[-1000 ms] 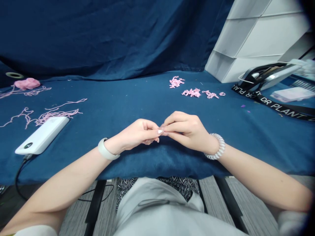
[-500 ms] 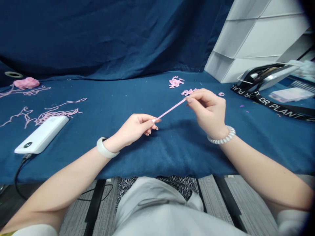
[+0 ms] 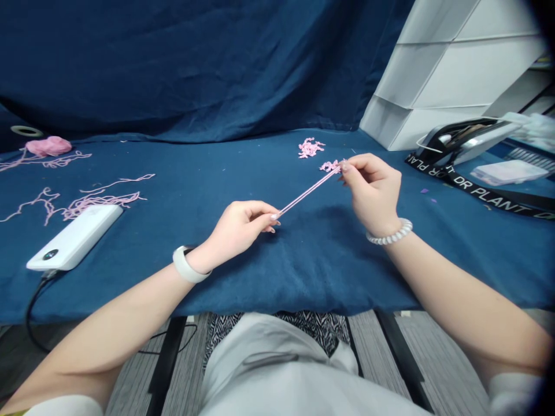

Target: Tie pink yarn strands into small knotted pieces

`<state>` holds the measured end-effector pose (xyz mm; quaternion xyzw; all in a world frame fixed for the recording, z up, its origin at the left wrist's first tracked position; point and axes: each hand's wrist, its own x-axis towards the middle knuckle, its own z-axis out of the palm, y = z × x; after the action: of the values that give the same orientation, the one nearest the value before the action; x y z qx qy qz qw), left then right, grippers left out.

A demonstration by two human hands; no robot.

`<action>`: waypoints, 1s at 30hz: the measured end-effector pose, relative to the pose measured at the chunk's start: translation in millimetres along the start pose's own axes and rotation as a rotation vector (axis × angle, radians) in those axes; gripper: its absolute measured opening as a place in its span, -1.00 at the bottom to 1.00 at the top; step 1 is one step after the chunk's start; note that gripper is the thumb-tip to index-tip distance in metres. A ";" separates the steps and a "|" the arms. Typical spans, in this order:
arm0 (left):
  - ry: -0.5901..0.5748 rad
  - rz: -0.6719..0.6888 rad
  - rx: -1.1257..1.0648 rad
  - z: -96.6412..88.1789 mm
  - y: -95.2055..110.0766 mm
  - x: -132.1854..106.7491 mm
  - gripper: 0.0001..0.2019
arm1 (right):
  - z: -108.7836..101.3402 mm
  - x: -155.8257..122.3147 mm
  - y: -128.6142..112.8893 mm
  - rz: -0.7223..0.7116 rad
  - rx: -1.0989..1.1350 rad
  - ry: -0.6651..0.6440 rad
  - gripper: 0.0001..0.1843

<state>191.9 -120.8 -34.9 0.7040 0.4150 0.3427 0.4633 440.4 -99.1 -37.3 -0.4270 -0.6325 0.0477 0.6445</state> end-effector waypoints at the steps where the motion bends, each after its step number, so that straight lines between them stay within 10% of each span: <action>1: 0.016 0.013 0.009 -0.7 -0.4 -0.5 -0.77 | -0.2 0.3 0.9 0.003 -0.003 0.001 -0.84; 12: 0.075 0.100 0.316 -0.3 -6.1 -0.3 -0.80 | -0.1 0.5 1.0 -0.001 -0.009 -0.002 -0.83; 20: 0.141 0.869 0.658 0.5 -1.9 -10.4 -0.92 | 2.0 -1.9 4.4 0.028 -0.047 -0.055 -0.86; 30: -0.344 0.999 0.563 16.9 3.7 -23.6 -0.90 | 26.3 -24.6 -12.6 0.043 -0.052 -0.414 -0.83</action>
<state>197.6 -149.2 -39.4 0.9550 0.0275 0.2770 0.1024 407.1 -109.0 -53.0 -0.4378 -0.7433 0.1320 0.4883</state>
